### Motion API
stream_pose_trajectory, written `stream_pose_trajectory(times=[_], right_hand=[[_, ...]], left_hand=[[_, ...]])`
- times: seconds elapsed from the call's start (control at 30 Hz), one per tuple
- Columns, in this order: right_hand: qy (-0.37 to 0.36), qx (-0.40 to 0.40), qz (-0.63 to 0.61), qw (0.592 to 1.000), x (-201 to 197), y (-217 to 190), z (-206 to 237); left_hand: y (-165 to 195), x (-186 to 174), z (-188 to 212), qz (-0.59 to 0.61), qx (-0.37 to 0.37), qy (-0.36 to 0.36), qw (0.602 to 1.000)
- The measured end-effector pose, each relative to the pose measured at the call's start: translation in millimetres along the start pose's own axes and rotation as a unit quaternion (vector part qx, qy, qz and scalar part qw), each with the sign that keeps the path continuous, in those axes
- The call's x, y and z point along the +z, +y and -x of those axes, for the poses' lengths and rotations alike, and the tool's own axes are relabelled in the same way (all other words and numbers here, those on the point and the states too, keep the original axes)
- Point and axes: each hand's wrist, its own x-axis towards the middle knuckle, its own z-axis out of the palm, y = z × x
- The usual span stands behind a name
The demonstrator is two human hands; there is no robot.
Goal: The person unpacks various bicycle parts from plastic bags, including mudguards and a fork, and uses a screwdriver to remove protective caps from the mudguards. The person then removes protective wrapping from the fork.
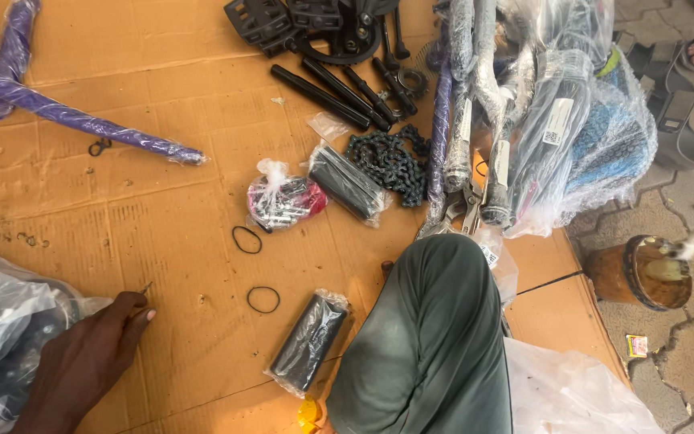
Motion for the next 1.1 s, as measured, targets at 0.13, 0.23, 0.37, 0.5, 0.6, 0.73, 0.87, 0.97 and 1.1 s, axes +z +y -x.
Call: stream_pose_trajectory(times=[0.13,0.23,0.37,0.5,0.6,0.73,0.87,0.97,1.1], right_hand=[[0.001,0.014,0.011,1.0,7.0,-7.4,-13.7],[0.006,0.026,0.018,0.999,10.2,-8.7,-22.8],[0.058,0.025,0.041,0.997,6.7,-11.4,-19.7],[0.202,-0.117,0.098,0.967,6.2,-52.4,15.5],[0.03,-0.164,0.03,0.985,22.6,-112.3,52.9],[0.029,-0.201,0.087,0.975,35.4,-171.3,103.5],[-0.069,-0.075,0.147,0.984,32.0,-201.6,91.9],[-0.131,-0.026,0.126,0.983,19.8,-194.7,71.7],[-0.035,-0.077,0.011,0.996,17.2,-191.8,91.4]], left_hand=[[-0.2,3.2,0.5,-0.002,0.011,0.014,1.0],[-1.2,6.2,0.1,-0.007,0.009,0.019,1.0],[-2.7,7.1,-3.3,0.014,0.029,0.028,0.999],[-2.5,3.7,-2.8,0.044,0.065,0.075,0.994],[-2.0,-0.1,2.4,0.054,0.081,0.168,0.981],[-8.8,-6.0,6.6,-0.022,0.114,0.312,0.943],[-26.6,-12.5,1.2,-0.175,0.1,0.381,0.902],[-36.3,-11.6,-2.3,-0.147,0.0,0.28,0.949],[-43.6,-7.0,0.3,-0.128,-0.025,0.247,0.96]])
